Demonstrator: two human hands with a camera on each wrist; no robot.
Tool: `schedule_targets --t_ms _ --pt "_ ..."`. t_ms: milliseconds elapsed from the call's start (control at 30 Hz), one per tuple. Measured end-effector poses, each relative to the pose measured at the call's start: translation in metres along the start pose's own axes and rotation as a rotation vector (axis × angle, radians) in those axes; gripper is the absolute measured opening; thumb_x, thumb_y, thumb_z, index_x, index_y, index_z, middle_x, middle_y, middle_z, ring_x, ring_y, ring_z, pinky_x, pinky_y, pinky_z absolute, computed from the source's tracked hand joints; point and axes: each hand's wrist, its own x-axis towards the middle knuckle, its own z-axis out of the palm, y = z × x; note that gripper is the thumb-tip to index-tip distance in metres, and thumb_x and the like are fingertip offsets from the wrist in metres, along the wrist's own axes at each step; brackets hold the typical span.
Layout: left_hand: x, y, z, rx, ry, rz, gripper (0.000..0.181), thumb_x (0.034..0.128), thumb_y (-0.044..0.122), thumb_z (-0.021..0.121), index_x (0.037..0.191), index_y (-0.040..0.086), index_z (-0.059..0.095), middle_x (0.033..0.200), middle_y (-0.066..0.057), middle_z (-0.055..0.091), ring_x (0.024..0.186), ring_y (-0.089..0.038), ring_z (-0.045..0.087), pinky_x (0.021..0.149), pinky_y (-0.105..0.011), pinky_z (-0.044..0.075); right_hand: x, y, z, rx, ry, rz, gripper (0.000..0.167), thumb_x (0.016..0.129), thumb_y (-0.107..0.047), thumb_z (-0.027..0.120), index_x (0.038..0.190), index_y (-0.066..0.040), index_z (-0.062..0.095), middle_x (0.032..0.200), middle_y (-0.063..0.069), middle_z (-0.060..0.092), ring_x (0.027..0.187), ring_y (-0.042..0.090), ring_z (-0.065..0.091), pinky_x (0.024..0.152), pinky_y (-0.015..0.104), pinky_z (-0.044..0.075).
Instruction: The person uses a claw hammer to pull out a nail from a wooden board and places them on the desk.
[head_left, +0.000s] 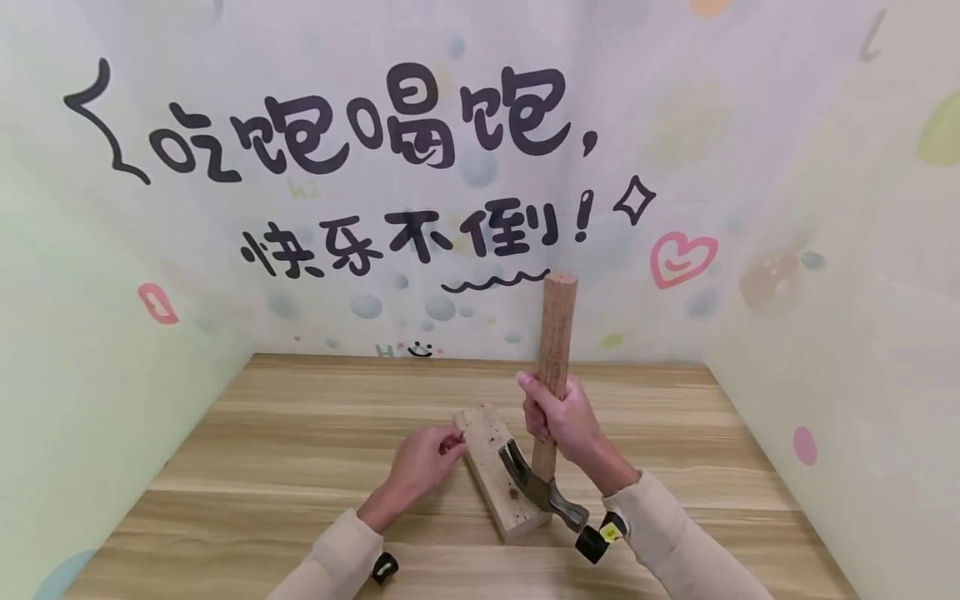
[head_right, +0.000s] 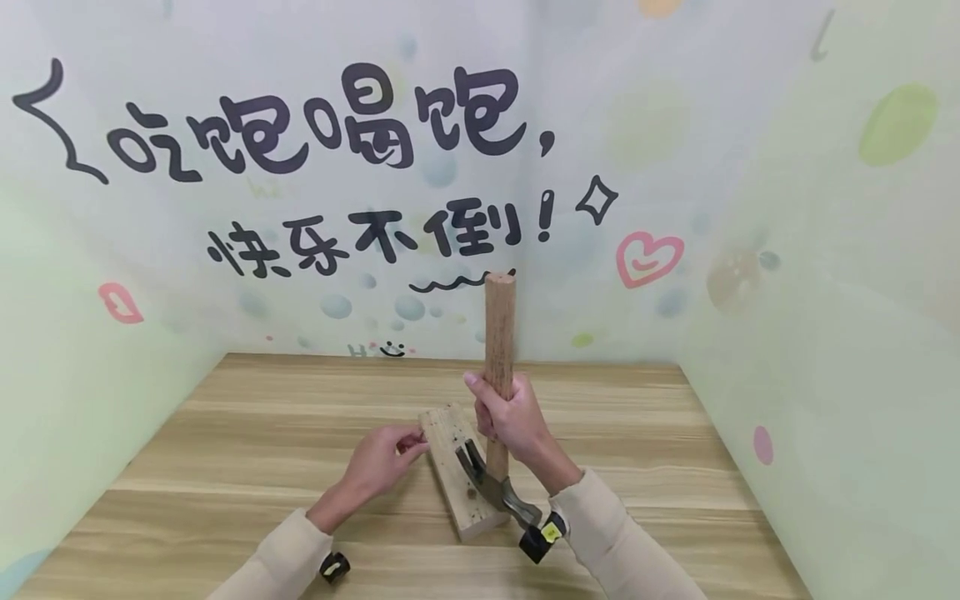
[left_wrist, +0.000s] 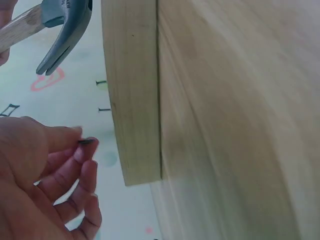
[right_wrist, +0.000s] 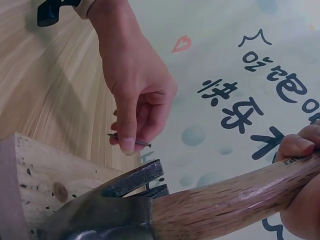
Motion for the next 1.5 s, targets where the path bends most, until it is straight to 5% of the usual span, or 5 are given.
schedule_targets --t_ms 333,600,967,1400,1500 --pt "-0.015 -0.011 -0.006 0.084 -0.104 -0.177 0.011 0.0804 0.008 0.076 0.075 0.01 0.067 0.072 0.001 0.068 0.064 -0.009 0.058 0.057 -0.029 0.048 0.001 0.01 -0.006 -0.043 0.017 0.03 0.044 0.104 -0.018 0.051 0.067 0.0 0.036 0.049 -0.002 0.037 0.04 0.012 0.032 0.038 0.028 0.027" --pt "-0.02 -0.015 -0.007 0.102 -0.136 -0.269 0.025 0.077 0.006 0.078 0.062 0.009 0.058 0.06 0.002 0.053 0.054 -0.01 0.045 0.051 -0.027 0.04 0.001 0.013 -0.006 -0.049 0.015 0.038 0.042 0.103 -0.018 0.052 0.069 0.002 0.037 0.048 -0.003 0.039 0.04 0.011 0.034 0.037 0.027 0.028" --pt "-0.02 -0.017 -0.007 0.121 -0.158 -0.294 0.019 0.0772 0.006 0.08 0.075 0.003 0.061 0.075 -0.005 0.061 0.069 -0.018 0.056 0.064 -0.035 0.05 0.003 0.013 -0.003 -0.06 0.007 0.057 0.043 0.103 -0.016 0.052 0.068 0.003 0.037 0.048 -0.002 0.038 0.04 0.011 0.032 0.037 0.027 0.028" --pt "-0.017 -0.014 -0.01 0.181 -0.215 -0.344 0.017 0.0825 0.016 0.076 0.084 0.004 0.064 0.078 -0.006 0.061 0.066 -0.018 0.054 0.057 -0.035 0.047 0.004 0.014 -0.002 -0.094 0.007 0.069 0.046 0.103 -0.019 0.053 0.066 0.004 0.037 0.048 -0.002 0.039 0.04 0.01 0.034 0.038 0.025 0.03" --pt "-0.014 -0.011 -0.008 0.216 -0.202 -0.312 0.018 0.0873 0.02 0.072 0.091 0.003 0.067 0.078 -0.006 0.063 0.062 -0.015 0.052 0.054 -0.032 0.045 0.004 0.013 -0.001 -0.096 0.007 0.069 0.046 0.102 -0.017 0.054 0.066 0.006 0.037 0.047 -0.001 0.038 0.039 0.01 0.034 0.038 0.026 0.03"
